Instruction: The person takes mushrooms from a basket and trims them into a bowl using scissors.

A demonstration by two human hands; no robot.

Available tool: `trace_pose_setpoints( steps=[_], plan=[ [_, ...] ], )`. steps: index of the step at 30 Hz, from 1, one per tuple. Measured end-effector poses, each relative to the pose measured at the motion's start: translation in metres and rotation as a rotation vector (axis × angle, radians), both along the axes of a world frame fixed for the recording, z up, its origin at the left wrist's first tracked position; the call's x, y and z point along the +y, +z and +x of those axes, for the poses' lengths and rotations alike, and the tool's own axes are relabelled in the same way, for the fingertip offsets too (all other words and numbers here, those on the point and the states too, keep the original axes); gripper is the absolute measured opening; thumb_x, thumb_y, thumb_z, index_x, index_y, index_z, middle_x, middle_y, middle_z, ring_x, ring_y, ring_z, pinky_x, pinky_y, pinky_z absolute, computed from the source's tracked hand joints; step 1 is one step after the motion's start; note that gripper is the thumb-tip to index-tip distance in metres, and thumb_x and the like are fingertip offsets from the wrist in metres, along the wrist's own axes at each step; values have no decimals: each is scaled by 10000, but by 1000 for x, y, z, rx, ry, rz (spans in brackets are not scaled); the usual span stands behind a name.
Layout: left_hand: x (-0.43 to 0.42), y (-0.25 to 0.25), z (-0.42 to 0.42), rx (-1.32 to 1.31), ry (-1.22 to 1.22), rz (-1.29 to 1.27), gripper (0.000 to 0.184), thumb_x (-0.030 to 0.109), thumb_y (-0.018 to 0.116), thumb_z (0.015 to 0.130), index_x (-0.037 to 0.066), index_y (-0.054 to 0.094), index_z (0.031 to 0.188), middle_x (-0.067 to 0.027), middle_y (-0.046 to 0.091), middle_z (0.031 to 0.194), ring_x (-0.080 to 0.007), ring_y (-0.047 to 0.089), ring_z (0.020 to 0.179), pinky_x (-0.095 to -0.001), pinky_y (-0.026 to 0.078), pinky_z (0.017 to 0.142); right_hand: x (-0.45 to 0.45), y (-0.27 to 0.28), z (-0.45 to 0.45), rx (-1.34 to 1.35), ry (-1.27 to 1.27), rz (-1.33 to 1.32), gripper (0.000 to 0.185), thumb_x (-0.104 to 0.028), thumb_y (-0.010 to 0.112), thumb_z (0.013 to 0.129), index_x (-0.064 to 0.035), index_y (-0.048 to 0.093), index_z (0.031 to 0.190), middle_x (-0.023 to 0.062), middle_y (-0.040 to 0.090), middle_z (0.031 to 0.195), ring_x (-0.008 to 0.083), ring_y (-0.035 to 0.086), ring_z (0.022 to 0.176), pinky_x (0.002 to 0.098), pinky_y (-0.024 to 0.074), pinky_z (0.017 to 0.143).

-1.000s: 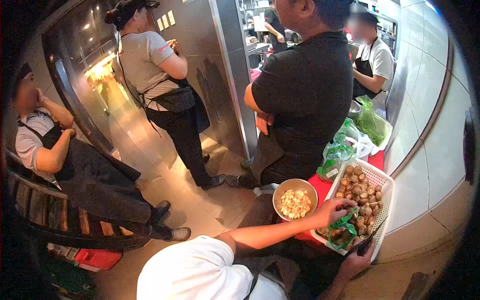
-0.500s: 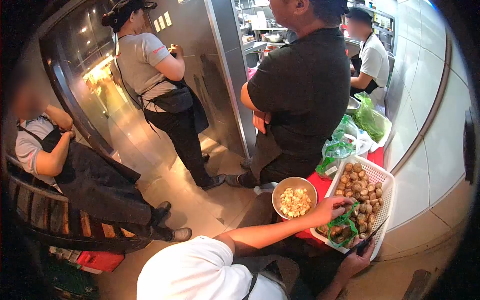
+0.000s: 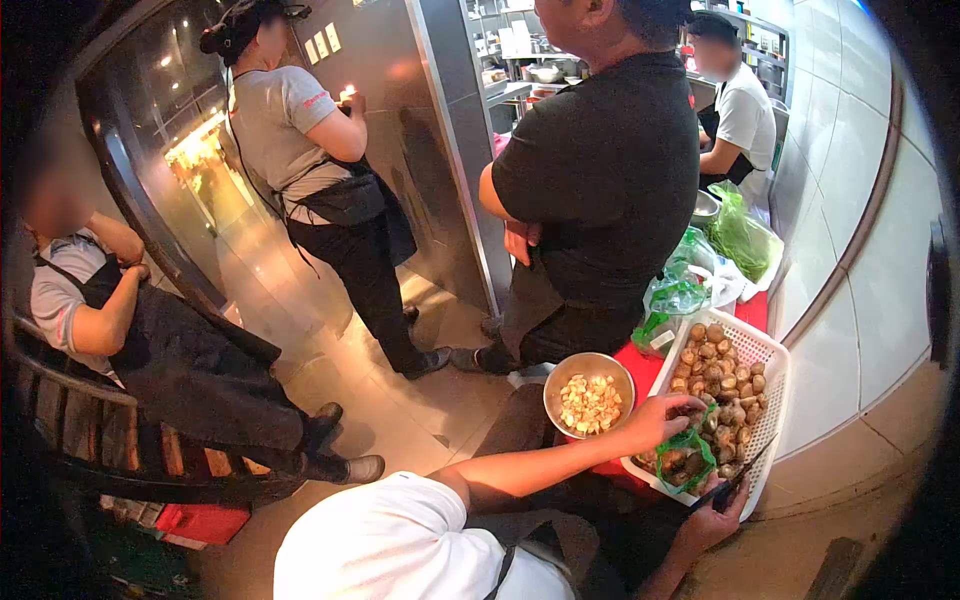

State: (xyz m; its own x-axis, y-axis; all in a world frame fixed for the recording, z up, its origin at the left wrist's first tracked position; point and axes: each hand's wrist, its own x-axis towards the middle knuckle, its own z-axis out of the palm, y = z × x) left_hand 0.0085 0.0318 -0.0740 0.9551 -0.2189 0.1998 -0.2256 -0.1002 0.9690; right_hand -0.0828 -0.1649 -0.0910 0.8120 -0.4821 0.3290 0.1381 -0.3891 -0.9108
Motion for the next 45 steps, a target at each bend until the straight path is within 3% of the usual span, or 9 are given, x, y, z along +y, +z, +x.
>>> trace_pose_setpoints(
  steps=[7,13,16,20,26,29,37,42,45],
  plan=[
    [-2,-4,7,20,15,-41,404,42,622,883,83,668,1282,-102,714,1176,-186,641,1101,-354,500,949,-3,-9,1,0,-14,35,482,-89,752,920,86,567,1331,154,704,956,211,648,841,357,555,763],
    [-4,-19,19,42,96,-176,473,107,728,841,87,663,1309,39,690,1017,-79,526,819,-264,468,762,-1,2,-3,-6,3,19,468,-87,772,901,74,581,1297,115,705,928,183,646,831,338,559,756],
    [9,-11,24,149,52,-221,378,163,730,913,96,665,1280,-21,708,1044,-129,644,844,-271,514,788,-2,6,-4,-87,20,-69,424,-62,776,886,49,607,1259,71,701,879,147,641,781,317,559,725],
    [26,-8,27,214,12,-560,380,231,528,1043,13,495,1352,-187,703,1094,-232,704,916,-363,539,895,7,0,-8,-179,60,-62,448,-13,803,834,24,624,1243,84,676,826,117,625,744,303,550,701],
    [41,15,10,245,-90,-727,390,289,433,1065,6,497,1325,-261,675,1148,-298,704,965,-403,536,926,60,46,-22,-64,396,-138,527,-147,896,733,-28,647,1182,88,669,767,133,609,621,290,509,598],
    [48,23,-3,235,-58,-690,409,321,415,1069,3,499,1313,-268,676,1144,-327,701,988,-417,536,934,81,45,-18,-17,451,-148,473,-192,880,752,-35,656,1138,106,668,742,233,663,613,342,514,566],
    [78,32,-34,217,36,-506,415,293,331,1093,-21,527,1283,-239,697,1121,-297,711,987,-375,562,896,102,53,-12,8,456,-449,478,-247,840,782,-22,657,1162,93,669,758,271,671,658,387,527,590],
    [94,23,-48,266,188,-330,363,346,509,1072,20,604,1200,-110,739,987,-150,702,811,-303,586,724,110,41,-15,36,528,-638,501,-307,750,828,-44,609,1230,183,679,871,364,696,781,455,568,661],
    [97,9,-58,10,427,168,370,339,541,1054,-6,662,1110,-104,744,948,-185,697,809,-353,540,765,119,36,-21,50,580,-688,581,-323,722,842,-22,566,1314,186,674,861,368,698,766,451,578,661]
  ],
)
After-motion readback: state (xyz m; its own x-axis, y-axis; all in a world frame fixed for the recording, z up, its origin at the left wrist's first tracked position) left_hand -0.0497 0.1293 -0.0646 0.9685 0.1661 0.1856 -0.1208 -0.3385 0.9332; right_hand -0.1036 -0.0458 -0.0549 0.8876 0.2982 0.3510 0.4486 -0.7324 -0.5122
